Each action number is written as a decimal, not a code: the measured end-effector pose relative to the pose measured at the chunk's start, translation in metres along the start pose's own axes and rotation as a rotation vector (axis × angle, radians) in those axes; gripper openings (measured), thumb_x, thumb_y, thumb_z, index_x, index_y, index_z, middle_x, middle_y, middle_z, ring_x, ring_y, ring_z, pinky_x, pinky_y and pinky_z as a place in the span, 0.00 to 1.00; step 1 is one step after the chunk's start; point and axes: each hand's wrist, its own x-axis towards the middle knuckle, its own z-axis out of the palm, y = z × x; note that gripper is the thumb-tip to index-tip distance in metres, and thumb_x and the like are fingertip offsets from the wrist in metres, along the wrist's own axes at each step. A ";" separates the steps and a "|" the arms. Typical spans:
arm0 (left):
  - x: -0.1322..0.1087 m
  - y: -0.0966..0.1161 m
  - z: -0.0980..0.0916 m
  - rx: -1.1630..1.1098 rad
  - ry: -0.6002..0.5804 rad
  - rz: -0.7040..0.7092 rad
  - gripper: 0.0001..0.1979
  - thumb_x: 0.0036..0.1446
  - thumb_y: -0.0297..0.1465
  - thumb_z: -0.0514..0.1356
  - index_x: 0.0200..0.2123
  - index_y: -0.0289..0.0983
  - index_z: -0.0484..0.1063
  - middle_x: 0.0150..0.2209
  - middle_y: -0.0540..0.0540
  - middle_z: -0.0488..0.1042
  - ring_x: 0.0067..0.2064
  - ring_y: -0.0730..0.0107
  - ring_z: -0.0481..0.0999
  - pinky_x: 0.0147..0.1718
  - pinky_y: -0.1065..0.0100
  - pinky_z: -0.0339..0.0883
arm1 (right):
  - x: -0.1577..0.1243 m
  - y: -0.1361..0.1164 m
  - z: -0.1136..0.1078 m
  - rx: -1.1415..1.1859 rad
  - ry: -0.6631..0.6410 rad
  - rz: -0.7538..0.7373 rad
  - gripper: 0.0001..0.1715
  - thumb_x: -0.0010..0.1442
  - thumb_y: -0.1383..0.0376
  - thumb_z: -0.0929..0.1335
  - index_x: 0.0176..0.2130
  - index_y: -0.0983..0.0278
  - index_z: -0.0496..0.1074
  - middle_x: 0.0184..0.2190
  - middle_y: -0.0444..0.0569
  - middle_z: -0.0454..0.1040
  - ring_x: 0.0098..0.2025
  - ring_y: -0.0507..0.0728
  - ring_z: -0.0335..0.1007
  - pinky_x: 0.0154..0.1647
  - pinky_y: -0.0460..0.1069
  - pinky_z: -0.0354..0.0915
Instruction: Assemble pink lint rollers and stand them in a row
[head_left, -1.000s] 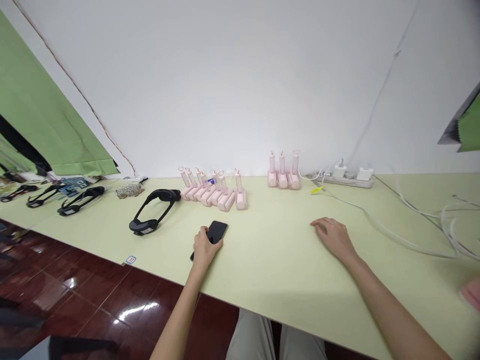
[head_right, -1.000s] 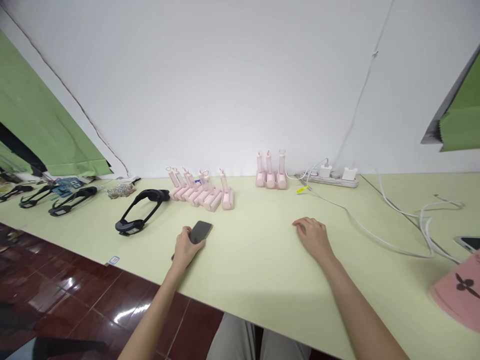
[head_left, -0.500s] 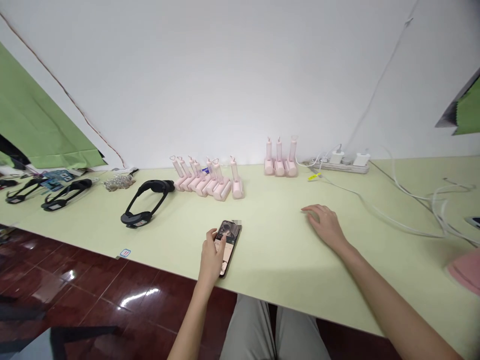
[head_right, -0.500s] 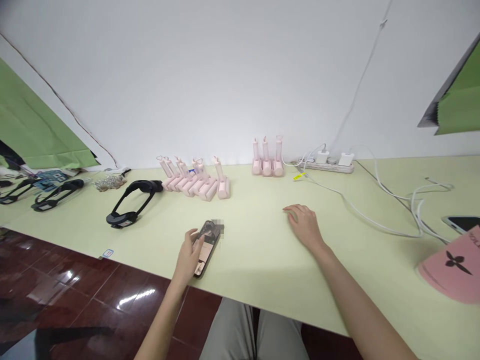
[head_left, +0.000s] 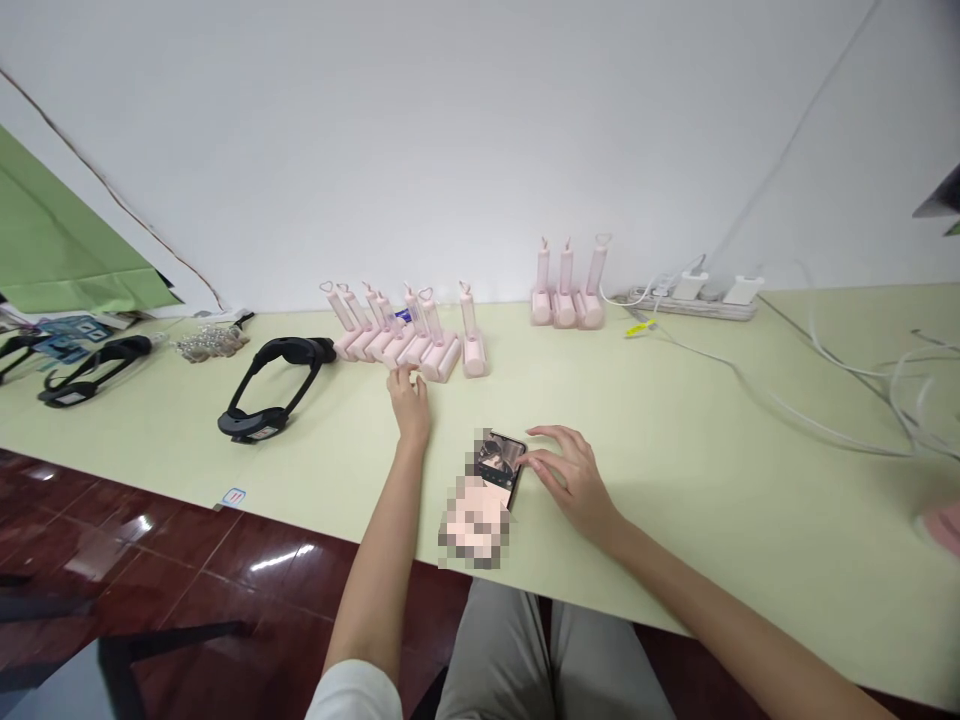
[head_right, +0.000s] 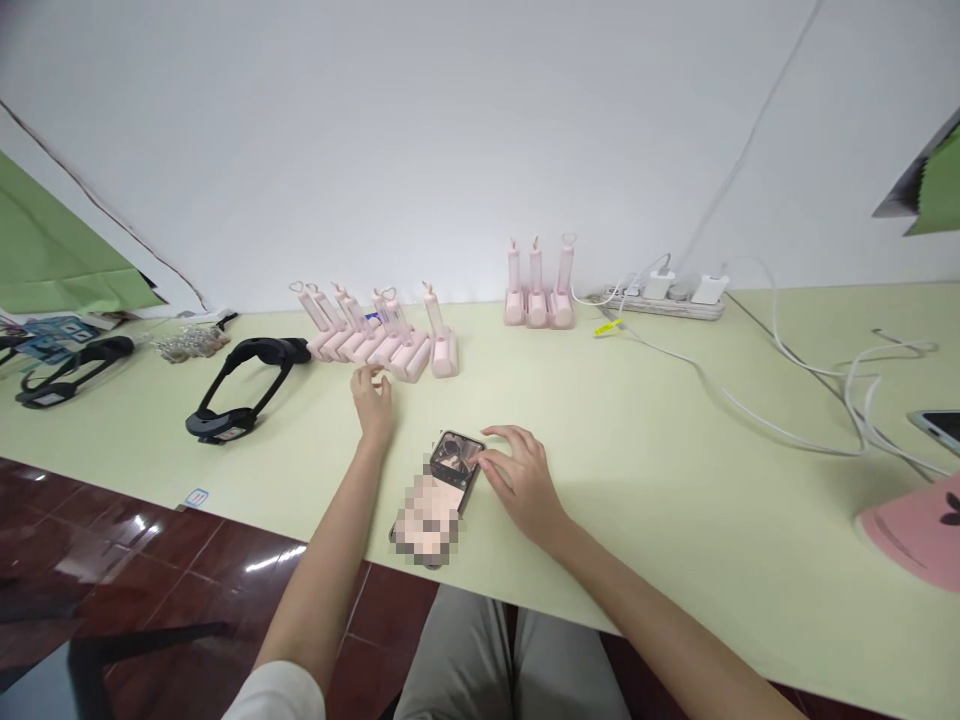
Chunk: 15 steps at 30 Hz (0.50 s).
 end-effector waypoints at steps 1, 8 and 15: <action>0.003 -0.006 0.003 -0.002 0.042 0.006 0.12 0.53 0.23 0.49 0.41 0.36 0.64 0.42 0.42 0.64 0.46 0.67 0.63 0.40 0.67 0.64 | 0.001 0.002 -0.001 -0.011 -0.002 0.000 0.19 0.62 0.61 0.55 0.39 0.56 0.72 0.49 0.47 0.64 0.53 0.58 0.53 0.51 0.56 0.51; 0.006 -0.020 0.002 -0.044 0.115 0.007 0.13 0.53 0.21 0.48 0.42 0.36 0.63 0.44 0.42 0.61 0.47 0.69 0.62 0.39 0.69 0.64 | 0.004 0.001 0.003 -0.067 -0.138 -0.099 0.15 0.61 0.60 0.58 0.40 0.54 0.71 0.51 0.46 0.62 0.54 0.59 0.52 0.51 0.56 0.50; 0.008 -0.022 0.003 -0.052 0.125 -0.030 0.15 0.51 0.19 0.48 0.41 0.36 0.62 0.44 0.43 0.61 0.47 0.70 0.62 0.38 0.71 0.65 | 0.003 0.004 0.006 -0.075 -0.218 -0.175 0.16 0.61 0.60 0.58 0.44 0.54 0.69 0.54 0.45 0.59 0.56 0.58 0.49 0.54 0.56 0.48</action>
